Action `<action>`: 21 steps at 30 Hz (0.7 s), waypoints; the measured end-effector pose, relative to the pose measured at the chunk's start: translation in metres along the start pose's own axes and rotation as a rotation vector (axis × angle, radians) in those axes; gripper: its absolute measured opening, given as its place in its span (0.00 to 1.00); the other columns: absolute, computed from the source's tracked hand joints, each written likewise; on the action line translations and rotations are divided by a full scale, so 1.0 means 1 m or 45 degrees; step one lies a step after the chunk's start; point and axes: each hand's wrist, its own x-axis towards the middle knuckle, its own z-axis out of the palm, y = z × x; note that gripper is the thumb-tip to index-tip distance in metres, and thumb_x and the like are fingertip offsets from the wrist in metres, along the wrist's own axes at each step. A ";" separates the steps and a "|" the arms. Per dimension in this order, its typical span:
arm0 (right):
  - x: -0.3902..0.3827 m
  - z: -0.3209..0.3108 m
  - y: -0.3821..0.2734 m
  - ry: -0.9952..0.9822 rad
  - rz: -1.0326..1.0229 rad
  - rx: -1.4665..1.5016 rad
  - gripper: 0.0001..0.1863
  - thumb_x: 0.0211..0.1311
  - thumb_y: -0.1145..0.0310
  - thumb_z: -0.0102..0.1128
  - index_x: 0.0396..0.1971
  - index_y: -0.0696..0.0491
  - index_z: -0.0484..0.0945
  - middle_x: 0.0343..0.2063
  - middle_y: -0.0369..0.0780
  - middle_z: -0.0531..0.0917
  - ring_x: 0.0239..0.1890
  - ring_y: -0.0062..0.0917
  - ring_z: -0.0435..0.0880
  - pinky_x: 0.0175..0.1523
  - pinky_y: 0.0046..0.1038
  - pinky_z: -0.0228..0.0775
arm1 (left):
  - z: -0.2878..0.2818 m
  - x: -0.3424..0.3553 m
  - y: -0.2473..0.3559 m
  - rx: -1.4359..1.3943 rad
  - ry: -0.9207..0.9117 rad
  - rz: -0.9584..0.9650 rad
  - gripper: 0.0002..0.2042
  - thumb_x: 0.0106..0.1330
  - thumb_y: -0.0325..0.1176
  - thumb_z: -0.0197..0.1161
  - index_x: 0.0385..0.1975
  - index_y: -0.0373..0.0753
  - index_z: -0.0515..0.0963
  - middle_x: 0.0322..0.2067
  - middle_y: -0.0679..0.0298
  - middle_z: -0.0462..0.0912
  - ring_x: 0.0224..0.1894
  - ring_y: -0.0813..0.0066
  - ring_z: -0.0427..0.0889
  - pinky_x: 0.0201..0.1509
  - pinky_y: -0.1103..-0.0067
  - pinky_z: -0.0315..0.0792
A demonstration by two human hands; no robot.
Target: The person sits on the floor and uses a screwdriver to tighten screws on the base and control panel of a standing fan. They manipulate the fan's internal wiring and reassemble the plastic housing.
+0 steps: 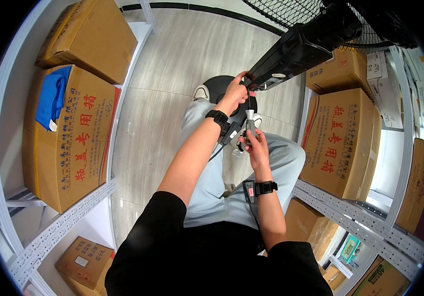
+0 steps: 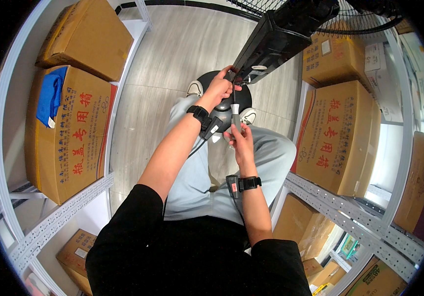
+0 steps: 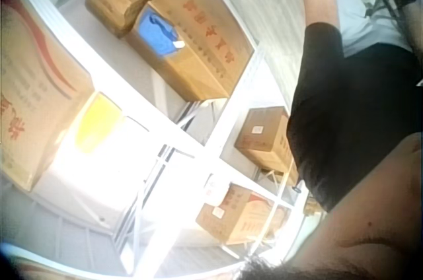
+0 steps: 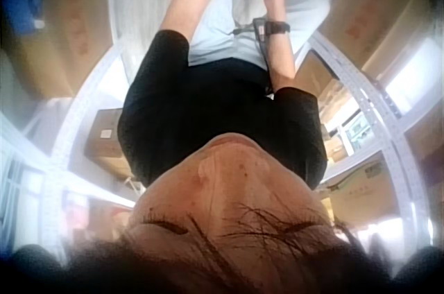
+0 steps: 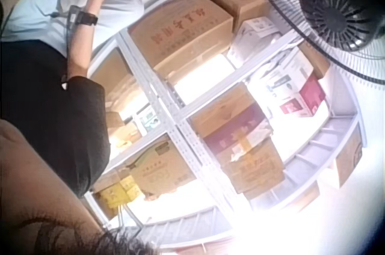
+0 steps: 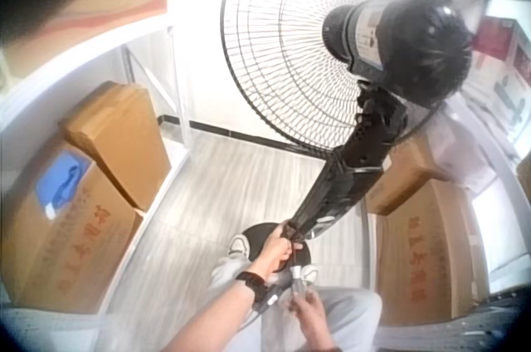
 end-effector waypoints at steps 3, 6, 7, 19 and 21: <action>0.004 -0.008 0.003 -0.092 0.047 0.042 0.14 0.69 0.56 0.53 0.41 0.52 0.74 0.36 0.35 0.81 0.32 0.17 0.83 0.27 0.14 0.68 | -0.004 0.003 0.000 -0.001 -0.014 -0.016 0.39 0.50 0.12 0.37 0.67 0.49 0.57 0.36 0.51 0.79 0.18 0.83 0.67 0.14 0.86 0.49; 0.000 -0.007 0.000 -0.148 0.073 0.041 0.16 0.70 0.53 0.49 0.40 0.52 0.75 0.33 0.34 0.82 0.32 0.17 0.83 0.27 0.15 0.68 | -0.004 0.003 0.000 0.002 -0.010 -0.021 0.39 0.49 0.12 0.37 0.66 0.49 0.57 0.36 0.51 0.79 0.19 0.83 0.68 0.14 0.86 0.50; 0.000 -0.006 -0.002 -0.140 0.078 0.033 0.17 0.70 0.53 0.48 0.40 0.52 0.75 0.32 0.34 0.82 0.32 0.17 0.83 0.27 0.15 0.68 | -0.003 0.002 -0.001 -0.003 -0.003 -0.013 0.39 0.49 0.12 0.38 0.67 0.49 0.56 0.36 0.51 0.79 0.19 0.83 0.68 0.14 0.86 0.50; 0.006 0.001 -0.008 -0.091 0.107 -0.128 0.16 0.70 0.54 0.49 0.40 0.52 0.72 0.28 0.33 0.76 0.24 0.15 0.74 0.29 0.18 0.67 | -0.004 -0.003 -0.001 -0.014 -0.014 -0.015 0.38 0.51 0.13 0.39 0.67 0.47 0.55 0.32 0.51 0.80 0.17 0.85 0.62 0.15 0.86 0.50; 0.006 -0.003 -0.006 -0.093 0.063 -0.142 0.16 0.70 0.54 0.49 0.40 0.53 0.72 0.29 0.34 0.77 0.25 0.15 0.75 0.29 0.18 0.67 | -0.003 -0.006 -0.002 -0.051 -0.004 -0.011 0.35 0.52 0.14 0.40 0.65 0.44 0.57 0.32 0.51 0.81 0.16 0.86 0.60 0.14 0.86 0.50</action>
